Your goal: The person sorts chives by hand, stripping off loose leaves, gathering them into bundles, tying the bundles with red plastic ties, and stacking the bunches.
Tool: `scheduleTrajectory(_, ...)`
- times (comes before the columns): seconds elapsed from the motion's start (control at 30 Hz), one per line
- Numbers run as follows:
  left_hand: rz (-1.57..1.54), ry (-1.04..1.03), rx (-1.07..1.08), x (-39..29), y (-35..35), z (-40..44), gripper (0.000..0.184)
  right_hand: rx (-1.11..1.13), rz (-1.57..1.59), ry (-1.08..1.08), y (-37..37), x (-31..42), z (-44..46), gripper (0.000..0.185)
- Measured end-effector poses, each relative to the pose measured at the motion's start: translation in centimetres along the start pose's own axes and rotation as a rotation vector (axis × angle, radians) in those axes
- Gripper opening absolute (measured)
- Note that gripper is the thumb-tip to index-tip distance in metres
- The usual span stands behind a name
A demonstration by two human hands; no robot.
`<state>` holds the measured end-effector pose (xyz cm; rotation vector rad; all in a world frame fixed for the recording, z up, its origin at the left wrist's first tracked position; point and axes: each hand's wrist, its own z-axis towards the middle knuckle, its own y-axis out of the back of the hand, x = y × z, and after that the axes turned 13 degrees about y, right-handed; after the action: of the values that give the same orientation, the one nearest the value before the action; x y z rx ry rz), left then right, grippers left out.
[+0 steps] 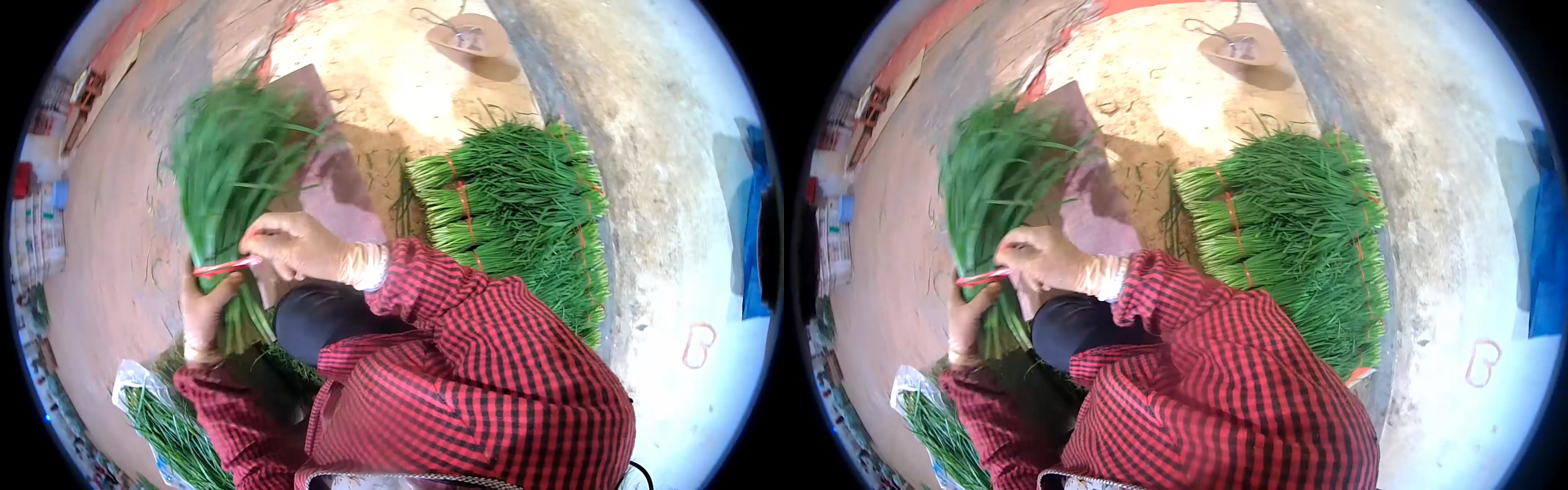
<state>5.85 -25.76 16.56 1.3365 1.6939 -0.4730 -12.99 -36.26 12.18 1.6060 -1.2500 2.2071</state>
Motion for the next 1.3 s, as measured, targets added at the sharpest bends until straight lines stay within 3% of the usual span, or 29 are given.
scheduleTrajectory(0.07,-0.173,0.141,-0.004,-2.3,-0.3,-1.4,0.059,-0.037,-0.043,-0.091,3.2,-0.5,-1.9,0.043)
scheduleTrajectory(0.1,-0.261,0.134,0.006,-3.4,-1.2,-2.4,0.058,0.031,0.008,-0.099,4.1,-1.6,-2.6,0.067)
scheduleTrajectory(0.23,-0.094,0.035,0.077,-6.2,-8.2,-6.3,0.066,0.063,0.163,0.128,4.2,1.8,-3.7,0.089)
scheduleTrajectory(0.27,-0.123,-0.002,0.111,-5.5,-10.7,-7.1,0.074,0.073,0.199,0.343,3.9,4.2,-3.7,0.083)
scheduleTrajectory(0.3,0.013,-0.156,0.162,-4.3,-12.4,-6.7,0.084,-0.068,0.162,0.379,4.8,5.0,-4.5,0.072)
scheduleTrajectory(0.33,0.298,-0.319,0.047,-5.2,-14.3,-7.9,0.091,-0.210,0.122,0.413,5.5,6.0,-5.4,0.061)
scheduleTrajectory(0.43,0.200,-0.440,0.304,-3.3,-17.0,-7.2,0.093,-0.384,0.535,0.389,8.8,9.4,-8.3,0.042)
scheduleTrajectory(0.47,0.194,-0.441,0.378,-2.4,-17.2,-6.8,0.091,-0.414,0.038,0.492,11.2,9.5,-9.7,0.034)
scheduleTrajectory(0.5,0.423,-0.495,0.335,-2.9,-17.3,-7.4,0.078,-0.365,0.130,0.353,13.8,11.8,-11.5,0.036)
scheduleTrajectory(0.53,0.422,-0.506,0.337,-3.0,-17.0,-7.6,0.078,-0.332,-0.126,0.277,17.0,12.8,-13.6,0.036)
scheduleTrajectory(0.6,0.427,-0.328,0.467,-2.7,-15.5,-7.3,0.063,-0.316,-0.281,0.125,19.4,15.6,-19.0,0.035)
scheduleTrajectory(0.63,0.284,-0.244,0.454,-1.9,-14.4,-7.0,0.053,-0.367,-0.557,-0.290,20.4,17.0,-21.1,0.046)
scheduleTrajectory(0.7,0.081,-0.168,0.326,-1.4,-12.3,-6.3,0.043,-0.119,-0.841,-0.216,24.6,13.7,-26.9,0.056)
scheduleTrajectory(0.73,0.047,-0.114,0.237,-1.1,-10.9,-6.2,0.040,0.006,-0.891,-0.582,24.4,14.6,-28.4,0.067)
scheduleTrajectory(0.77,0.093,-0.118,0.151,-0.3,-9.0,-5.7,0.042,0.103,-1.148,-0.711,26.8,12.4,-31.3,0.072)
scheduleTrajectory(0.83,0.012,-0.036,0.020,1.9,-5.1,-5.3,0.043,0.279,-1.121,-1.016,29.1,12.0,-35.0,0.069)
scheduleTrajectory(0.93,-0.112,0.046,-0.083,5.7,1.9,-5.7,0.043,0.446,-1.232,-1.471,35.6,12.6,-39.7,0.082)
scheduleTrajectory(1.0,-0.148,0.119,-0.200,6.6,4.9,-7.3,0.046,0.324,-1.344,-1.548,35.5,16.8,-40.0,0.078)
scheduleTrajectory(1.03,-0.193,0.130,-0.199,7.6,7.1,-7.7,0.047,0.302,-1.543,-1.498,39.1,15.7,-42.7,0.072)
scheduleTrajectory(1.07,-0.240,0.142,-0.200,8.3,8.8,-7.8,0.048,0.297,-1.655,-1.599,37.6,17.4,-41.2,0.071)
scheduleTrajectory(1.13,-0.217,0.163,-0.252,7.7,8.2,-9.2,0.049,-0.166,-1.710,-1.480,41.3,14.6,-43.9,0.072)
scheduleTrajectory(1.2,-0.203,0.184,-0.308,8.1,8.0,-9.9,0.050,-0.444,-1.354,-1.507,43.8,10.8,-44.1,0.072)
scheduleTrajectory(1.3,-0.216,0.188,-0.204,8.9,6.7,-10.2,0.051,-0.668,-1.377,-1.397,41.3,9.1,-43.5,0.069)
